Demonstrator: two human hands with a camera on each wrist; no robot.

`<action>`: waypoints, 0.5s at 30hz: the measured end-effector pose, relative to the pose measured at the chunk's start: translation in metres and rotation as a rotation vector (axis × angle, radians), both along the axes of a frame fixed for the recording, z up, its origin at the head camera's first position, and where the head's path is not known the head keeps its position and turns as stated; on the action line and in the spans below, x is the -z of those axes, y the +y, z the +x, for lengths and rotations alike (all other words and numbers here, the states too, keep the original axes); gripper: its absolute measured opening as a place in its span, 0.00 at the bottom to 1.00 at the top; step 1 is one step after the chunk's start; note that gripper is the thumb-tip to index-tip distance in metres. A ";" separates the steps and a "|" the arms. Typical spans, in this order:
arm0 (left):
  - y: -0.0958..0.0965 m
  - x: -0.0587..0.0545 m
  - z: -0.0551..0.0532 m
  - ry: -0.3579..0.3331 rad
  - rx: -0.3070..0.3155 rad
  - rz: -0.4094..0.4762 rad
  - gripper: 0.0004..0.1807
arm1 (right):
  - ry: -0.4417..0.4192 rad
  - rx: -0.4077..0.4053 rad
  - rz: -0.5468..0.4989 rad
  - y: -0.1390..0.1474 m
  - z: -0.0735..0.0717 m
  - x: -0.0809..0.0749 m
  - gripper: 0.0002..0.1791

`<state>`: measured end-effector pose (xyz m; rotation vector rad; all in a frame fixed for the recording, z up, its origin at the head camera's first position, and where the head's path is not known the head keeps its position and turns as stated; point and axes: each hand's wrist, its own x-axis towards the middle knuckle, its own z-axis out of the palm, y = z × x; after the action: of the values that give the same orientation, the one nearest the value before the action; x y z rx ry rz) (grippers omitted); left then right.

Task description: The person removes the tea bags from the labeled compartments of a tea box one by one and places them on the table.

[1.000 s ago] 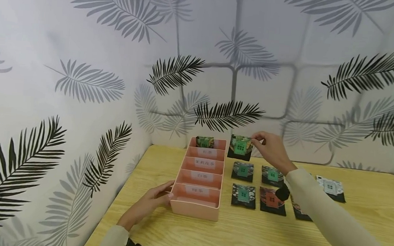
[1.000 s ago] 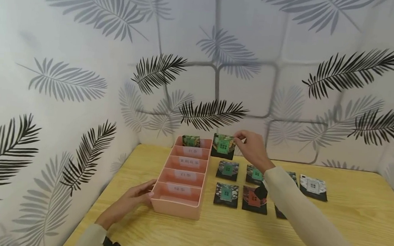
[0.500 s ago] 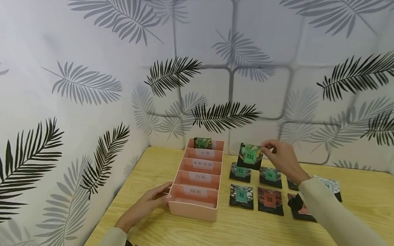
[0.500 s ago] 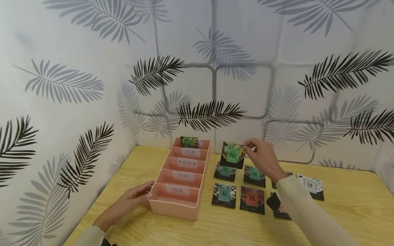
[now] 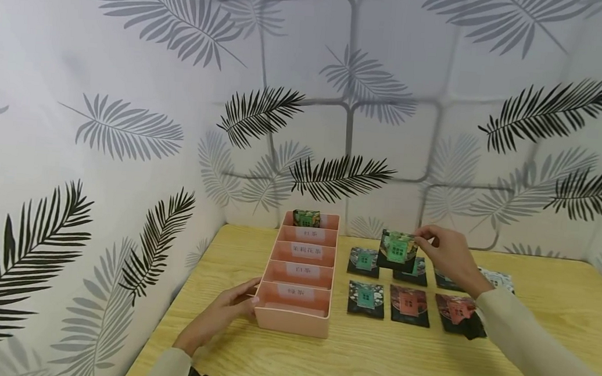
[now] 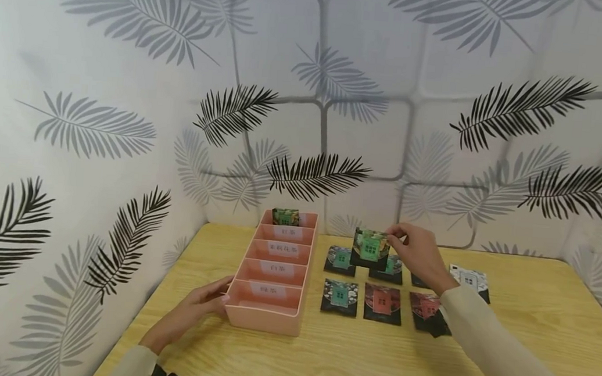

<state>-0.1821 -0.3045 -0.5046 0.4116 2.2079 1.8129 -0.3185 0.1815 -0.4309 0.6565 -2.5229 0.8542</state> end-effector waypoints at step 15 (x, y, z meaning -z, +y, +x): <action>0.000 0.002 0.000 0.004 -0.005 0.004 0.29 | -0.051 0.042 0.000 0.045 0.022 0.011 0.11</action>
<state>-0.1825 -0.3047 -0.5065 0.4113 2.2107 1.8209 -0.2967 0.2270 -0.4418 0.5864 -2.5724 0.8664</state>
